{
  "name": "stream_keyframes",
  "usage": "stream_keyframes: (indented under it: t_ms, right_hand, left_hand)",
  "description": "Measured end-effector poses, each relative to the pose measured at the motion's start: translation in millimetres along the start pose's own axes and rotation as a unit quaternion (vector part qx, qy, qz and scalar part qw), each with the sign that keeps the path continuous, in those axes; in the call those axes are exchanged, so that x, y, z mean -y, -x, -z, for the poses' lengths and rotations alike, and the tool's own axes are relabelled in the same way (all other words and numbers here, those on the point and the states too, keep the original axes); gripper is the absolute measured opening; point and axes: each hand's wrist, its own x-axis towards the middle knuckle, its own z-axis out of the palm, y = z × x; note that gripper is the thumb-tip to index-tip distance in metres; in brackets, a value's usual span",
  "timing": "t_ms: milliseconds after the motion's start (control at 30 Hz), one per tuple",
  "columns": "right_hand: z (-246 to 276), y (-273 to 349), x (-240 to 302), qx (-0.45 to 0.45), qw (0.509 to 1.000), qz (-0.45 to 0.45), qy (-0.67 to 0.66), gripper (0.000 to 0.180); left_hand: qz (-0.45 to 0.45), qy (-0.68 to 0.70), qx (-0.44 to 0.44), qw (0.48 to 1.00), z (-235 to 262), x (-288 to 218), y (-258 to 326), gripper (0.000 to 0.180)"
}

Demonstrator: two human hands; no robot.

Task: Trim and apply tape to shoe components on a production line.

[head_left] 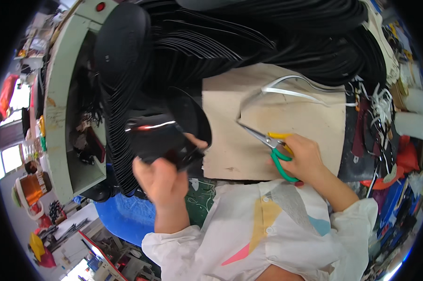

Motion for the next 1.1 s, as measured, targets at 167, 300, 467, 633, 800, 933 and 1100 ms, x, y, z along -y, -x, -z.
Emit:
stream_keyframes:
  t_ms: [167, 300, 467, 633, 800, 933, 1100]
  right_hand:
    - [18.0, 12.7, 16.9, 0.122, 0.988, 0.031, 0.088, 0.032]
    - [21.3, -35.0, 33.0, 0.008, 0.975, 0.187, 0.119, 0.028]
    - [-28.9, -90.5, 3.9, 0.056, 0.954, 0.289, 0.05, 0.018]
    - [-29.4, -103.5, -14.3, 0.058, 0.938, 0.341, 0.031, 0.009]
    - [24.2, -101.5, 40.9, -0.064, 0.905, 0.419, -0.035, 0.006]
    - [46.5, -96.5, 39.0, -0.038, 0.92, 0.362, -0.148, 0.012]
    - [89.9, -88.8, 12.2, -0.163, 0.946, 0.212, -0.183, 0.019]
  left_hand:
    - [-0.295, -0.339, -0.065, 0.891, 25.2, -64.2, -75.0, 0.042]
    - [-0.37, -0.696, 0.011, 0.615, 78.8, -53.9, -166.5, 0.029]
    - [0.002, -0.811, 0.209, 0.546, 126.6, -13.6, -180.1, 0.048]
    - [-0.244, -0.673, 0.093, 0.692, 53.3, -5.9, -190.3, 0.029]
    - [-0.087, -0.464, 0.184, 0.862, -95.8, 14.7, -217.5, 0.034]
    - [-0.054, -0.438, 0.326, 0.836, -156.6, 72.5, -248.4, 0.037]
    - [-0.096, -0.514, 0.273, 0.807, -168.9, 51.4, -242.9, 0.04]
